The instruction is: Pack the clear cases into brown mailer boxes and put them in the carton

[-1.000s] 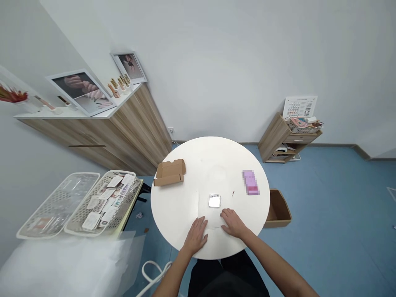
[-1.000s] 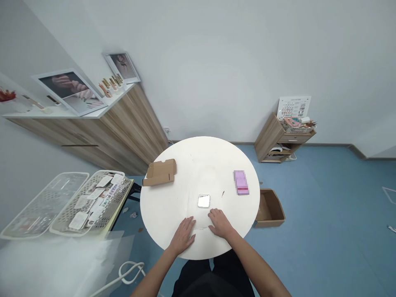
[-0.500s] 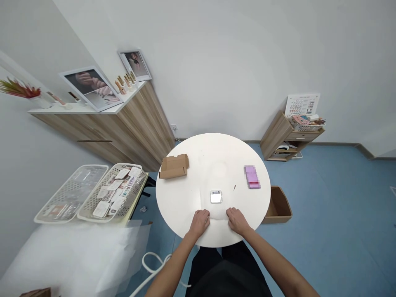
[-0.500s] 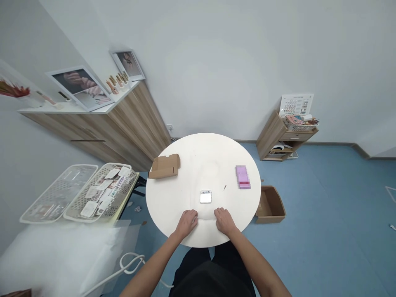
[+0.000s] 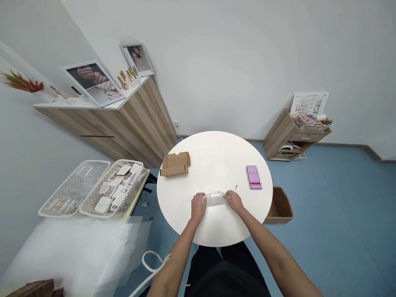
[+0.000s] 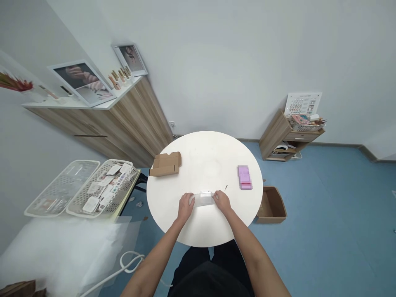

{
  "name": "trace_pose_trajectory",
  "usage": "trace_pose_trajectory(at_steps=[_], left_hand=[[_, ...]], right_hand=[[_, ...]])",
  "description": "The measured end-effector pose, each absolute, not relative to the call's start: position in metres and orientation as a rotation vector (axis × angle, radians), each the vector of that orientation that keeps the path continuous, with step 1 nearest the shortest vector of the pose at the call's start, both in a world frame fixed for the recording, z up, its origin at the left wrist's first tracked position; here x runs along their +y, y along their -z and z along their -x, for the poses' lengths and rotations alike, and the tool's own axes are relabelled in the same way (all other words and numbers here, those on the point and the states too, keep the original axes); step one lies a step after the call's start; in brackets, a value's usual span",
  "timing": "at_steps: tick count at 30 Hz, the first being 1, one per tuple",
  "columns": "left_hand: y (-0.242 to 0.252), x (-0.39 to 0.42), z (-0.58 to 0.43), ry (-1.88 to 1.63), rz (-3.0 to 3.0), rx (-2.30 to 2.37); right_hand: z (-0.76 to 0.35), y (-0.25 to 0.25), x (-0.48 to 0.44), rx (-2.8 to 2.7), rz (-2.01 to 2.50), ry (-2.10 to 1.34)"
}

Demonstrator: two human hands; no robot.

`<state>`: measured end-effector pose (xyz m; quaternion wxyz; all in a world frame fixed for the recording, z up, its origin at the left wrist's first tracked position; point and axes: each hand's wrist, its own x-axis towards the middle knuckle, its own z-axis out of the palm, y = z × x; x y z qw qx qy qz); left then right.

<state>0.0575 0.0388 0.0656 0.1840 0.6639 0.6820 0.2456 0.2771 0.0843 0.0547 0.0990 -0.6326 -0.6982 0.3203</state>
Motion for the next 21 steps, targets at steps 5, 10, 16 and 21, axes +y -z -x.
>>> trace_pose_trajectory(at_steps=[5,10,16,21], left_hand=[[-0.052,0.025,-0.081,-0.477,-2.296,1.77],[-0.025,0.017,-0.096,-0.249,-2.518,1.545],[-0.003,0.036,-0.094,-0.139,-2.492,1.668],[0.006,0.045,-0.089,-0.129,-2.522,1.666]], right_hand=[[-0.271,-0.051,0.11,-2.119,2.018,-0.975],[-0.269,-0.042,0.119,-2.2,2.034,-0.938],[-0.269,-0.045,0.116,-2.339,1.881,-0.586],[-0.274,-0.047,0.096,-2.699,1.259,-0.304]])
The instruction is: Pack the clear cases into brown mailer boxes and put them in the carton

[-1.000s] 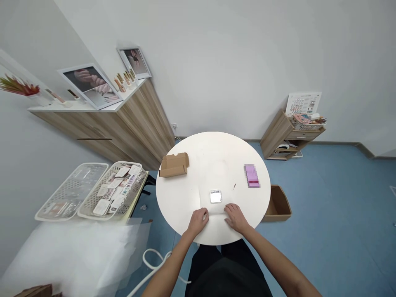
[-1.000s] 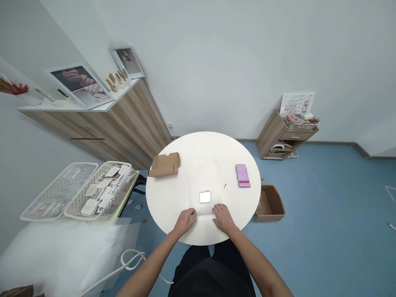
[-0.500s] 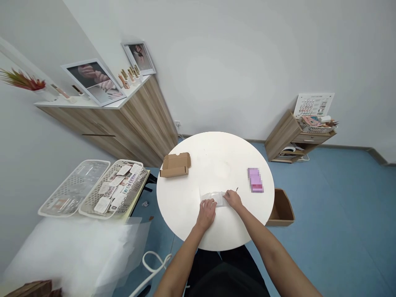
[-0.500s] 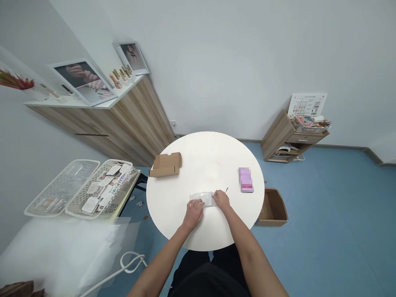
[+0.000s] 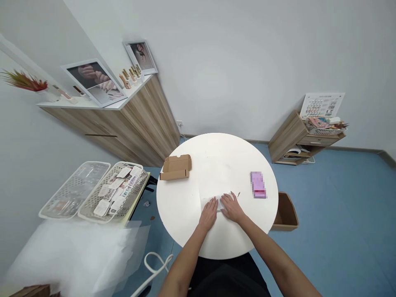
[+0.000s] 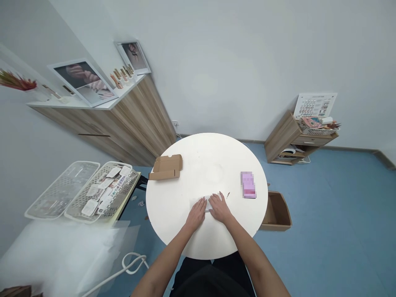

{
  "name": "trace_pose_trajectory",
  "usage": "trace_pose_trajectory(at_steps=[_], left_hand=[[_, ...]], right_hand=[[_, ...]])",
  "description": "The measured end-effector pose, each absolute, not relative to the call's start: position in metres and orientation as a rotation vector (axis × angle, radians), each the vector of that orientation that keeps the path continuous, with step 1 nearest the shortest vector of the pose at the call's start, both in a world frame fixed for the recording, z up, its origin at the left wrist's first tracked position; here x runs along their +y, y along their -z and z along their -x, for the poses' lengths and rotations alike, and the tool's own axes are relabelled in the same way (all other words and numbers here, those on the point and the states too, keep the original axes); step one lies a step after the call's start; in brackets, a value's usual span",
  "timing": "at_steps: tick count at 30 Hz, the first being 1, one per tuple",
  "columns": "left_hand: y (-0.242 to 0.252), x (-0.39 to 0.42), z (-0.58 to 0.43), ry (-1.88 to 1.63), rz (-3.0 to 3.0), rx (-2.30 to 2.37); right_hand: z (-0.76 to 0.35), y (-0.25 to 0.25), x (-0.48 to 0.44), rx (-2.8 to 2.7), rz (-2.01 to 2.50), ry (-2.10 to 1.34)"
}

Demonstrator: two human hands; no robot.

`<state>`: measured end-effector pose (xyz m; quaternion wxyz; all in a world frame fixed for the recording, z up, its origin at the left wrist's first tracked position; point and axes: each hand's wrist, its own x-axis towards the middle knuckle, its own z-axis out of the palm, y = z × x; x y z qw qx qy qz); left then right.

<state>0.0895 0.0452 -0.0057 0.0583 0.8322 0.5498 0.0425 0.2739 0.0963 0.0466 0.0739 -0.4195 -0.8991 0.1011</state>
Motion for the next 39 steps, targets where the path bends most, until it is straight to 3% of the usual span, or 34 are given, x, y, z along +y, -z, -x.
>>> trace_pose_trajectory(at_steps=[7,16,23,31,36,39], left_hand=[[-0.011,0.068,-0.087,-0.275,-2.405,1.579],[-0.04,0.03,-0.08,-0.431,-2.201,1.582],[-0.064,0.049,-0.074,-0.248,-1.876,1.631],[-0.057,0.086,-0.065,-0.151,-1.724,1.726],[-0.058,0.08,-0.072,-0.176,-1.875,1.896],[-0.056,0.074,-0.077,-0.207,-2.183,1.921]], right_hand=[[-0.267,-0.046,0.096,-2.768,1.288,-0.259],[-0.276,-0.073,0.088,-2.791,1.27,-0.772],[-0.275,-0.066,0.092,-2.6,1.508,-1.005],[-0.254,-0.054,0.134,-2.518,1.71,-1.205],[-0.246,-0.048,0.145,-2.562,1.792,-1.181],[-0.246,-0.049,0.14,-2.597,1.822,-0.97]])
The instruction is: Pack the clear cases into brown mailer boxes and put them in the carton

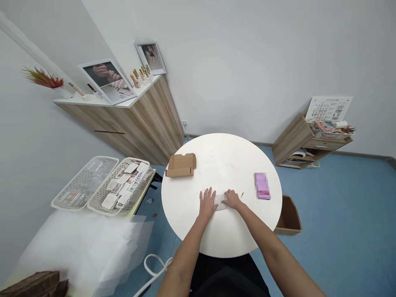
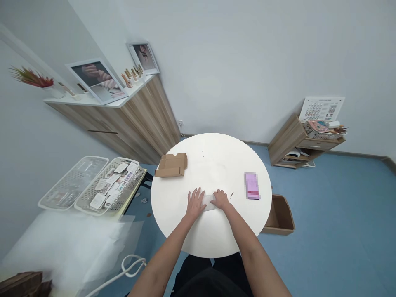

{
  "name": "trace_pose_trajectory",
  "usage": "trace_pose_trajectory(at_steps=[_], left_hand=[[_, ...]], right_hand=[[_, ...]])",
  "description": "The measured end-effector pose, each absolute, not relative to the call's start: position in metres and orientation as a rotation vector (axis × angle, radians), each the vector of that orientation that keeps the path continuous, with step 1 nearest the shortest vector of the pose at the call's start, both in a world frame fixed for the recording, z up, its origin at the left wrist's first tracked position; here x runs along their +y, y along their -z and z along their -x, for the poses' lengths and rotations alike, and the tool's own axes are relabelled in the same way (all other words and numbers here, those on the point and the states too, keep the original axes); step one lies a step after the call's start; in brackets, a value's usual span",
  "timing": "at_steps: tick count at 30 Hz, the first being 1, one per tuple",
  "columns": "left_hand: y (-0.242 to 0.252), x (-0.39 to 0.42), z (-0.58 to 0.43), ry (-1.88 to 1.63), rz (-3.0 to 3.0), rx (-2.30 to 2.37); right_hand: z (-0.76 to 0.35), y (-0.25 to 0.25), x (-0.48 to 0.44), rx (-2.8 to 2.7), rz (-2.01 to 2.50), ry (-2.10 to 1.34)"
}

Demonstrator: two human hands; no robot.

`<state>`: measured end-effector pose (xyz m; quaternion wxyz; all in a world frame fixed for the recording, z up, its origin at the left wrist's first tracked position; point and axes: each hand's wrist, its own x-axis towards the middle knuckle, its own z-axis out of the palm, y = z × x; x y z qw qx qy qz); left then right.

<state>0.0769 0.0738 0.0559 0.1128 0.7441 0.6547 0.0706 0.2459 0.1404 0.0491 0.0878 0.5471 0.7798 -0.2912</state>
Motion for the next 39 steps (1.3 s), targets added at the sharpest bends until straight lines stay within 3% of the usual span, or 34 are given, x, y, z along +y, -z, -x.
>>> trace_pose_trajectory(at_steps=[6,13,21,26,39], left_hand=[[-0.038,0.052,-0.077,-0.198,-2.354,1.721],[-0.031,0.052,-0.077,-0.128,-2.396,1.685],[-0.041,0.045,-0.066,-0.24,-2.221,1.452],[-0.046,0.023,-0.06,-0.339,-2.018,1.384],[-0.055,0.049,-0.056,-0.156,-1.783,1.877]], right_hand=[[-0.257,-0.054,0.109,2.813,-1.311,0.488],[-0.256,-0.047,0.095,2.776,-1.218,0.382],[-0.259,-0.069,0.087,2.75,-1.122,0.506],[-0.268,-0.071,0.083,2.594,-1.17,0.78],[-0.238,-0.075,0.137,2.394,-1.487,0.935]])
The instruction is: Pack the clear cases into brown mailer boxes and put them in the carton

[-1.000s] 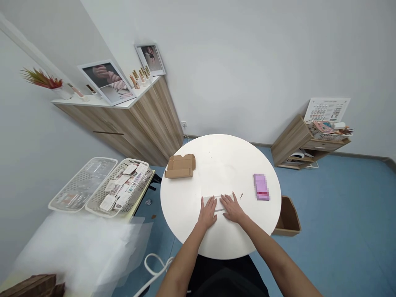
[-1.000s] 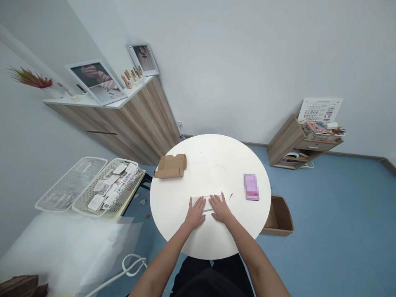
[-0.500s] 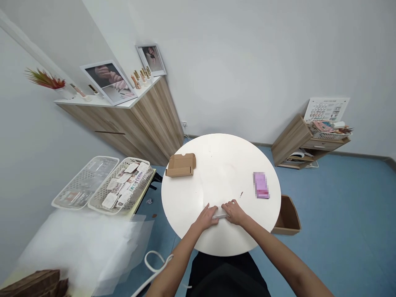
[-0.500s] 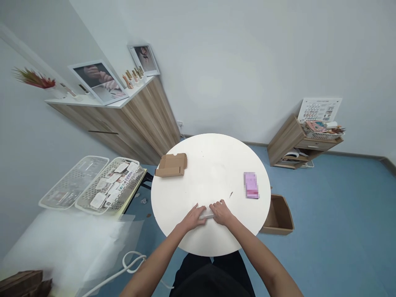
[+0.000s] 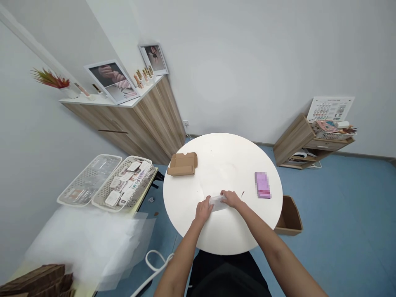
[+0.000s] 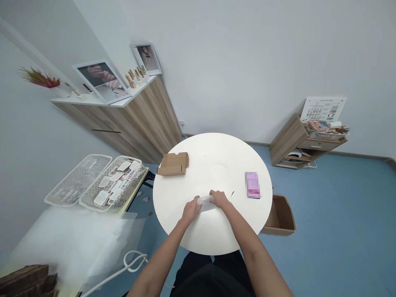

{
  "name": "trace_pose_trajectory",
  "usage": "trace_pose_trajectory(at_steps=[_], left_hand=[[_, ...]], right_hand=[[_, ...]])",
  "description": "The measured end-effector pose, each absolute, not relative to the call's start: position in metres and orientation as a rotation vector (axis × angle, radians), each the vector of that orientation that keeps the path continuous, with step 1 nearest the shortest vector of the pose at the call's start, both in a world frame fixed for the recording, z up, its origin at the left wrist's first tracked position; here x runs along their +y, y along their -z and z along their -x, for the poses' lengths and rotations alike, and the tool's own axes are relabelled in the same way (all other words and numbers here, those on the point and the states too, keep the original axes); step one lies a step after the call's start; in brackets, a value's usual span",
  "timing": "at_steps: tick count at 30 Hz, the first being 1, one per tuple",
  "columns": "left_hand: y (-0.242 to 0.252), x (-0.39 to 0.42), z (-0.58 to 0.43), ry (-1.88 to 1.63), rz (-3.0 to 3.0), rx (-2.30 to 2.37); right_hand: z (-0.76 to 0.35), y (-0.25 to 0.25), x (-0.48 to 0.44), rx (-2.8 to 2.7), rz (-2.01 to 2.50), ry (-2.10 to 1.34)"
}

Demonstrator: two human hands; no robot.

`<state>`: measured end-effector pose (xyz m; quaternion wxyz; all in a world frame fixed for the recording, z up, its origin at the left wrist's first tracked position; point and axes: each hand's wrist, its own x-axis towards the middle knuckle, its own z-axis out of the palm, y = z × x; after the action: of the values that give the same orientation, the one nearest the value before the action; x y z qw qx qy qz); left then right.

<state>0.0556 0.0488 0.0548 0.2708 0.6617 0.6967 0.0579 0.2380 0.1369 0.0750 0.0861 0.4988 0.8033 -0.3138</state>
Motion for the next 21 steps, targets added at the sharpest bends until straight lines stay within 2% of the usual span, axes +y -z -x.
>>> trace_pose_trajectory(at_steps=[6,12,15,17,21], left_hand=[[-0.057,0.051,-0.059,-0.156,-1.982,2.117],[-0.047,0.032,-0.082,-0.234,-2.487,1.725],[-0.038,0.021,-0.09,-0.192,-2.529,1.732],[-0.031,0.017,-0.093,-0.159,-2.537,1.733],[-0.018,0.015,-0.098,-0.129,-2.515,1.733]], right_hand=[[-0.237,-0.059,0.135,2.438,-1.573,0.774],[-0.251,-0.04,0.111,2.48,-1.922,0.508],[-0.266,-0.022,0.091,2.341,-2.231,0.349],[-0.273,-0.013,0.079,2.201,-2.377,0.377],[-0.275,-0.014,0.067,1.932,-2.434,0.728]])
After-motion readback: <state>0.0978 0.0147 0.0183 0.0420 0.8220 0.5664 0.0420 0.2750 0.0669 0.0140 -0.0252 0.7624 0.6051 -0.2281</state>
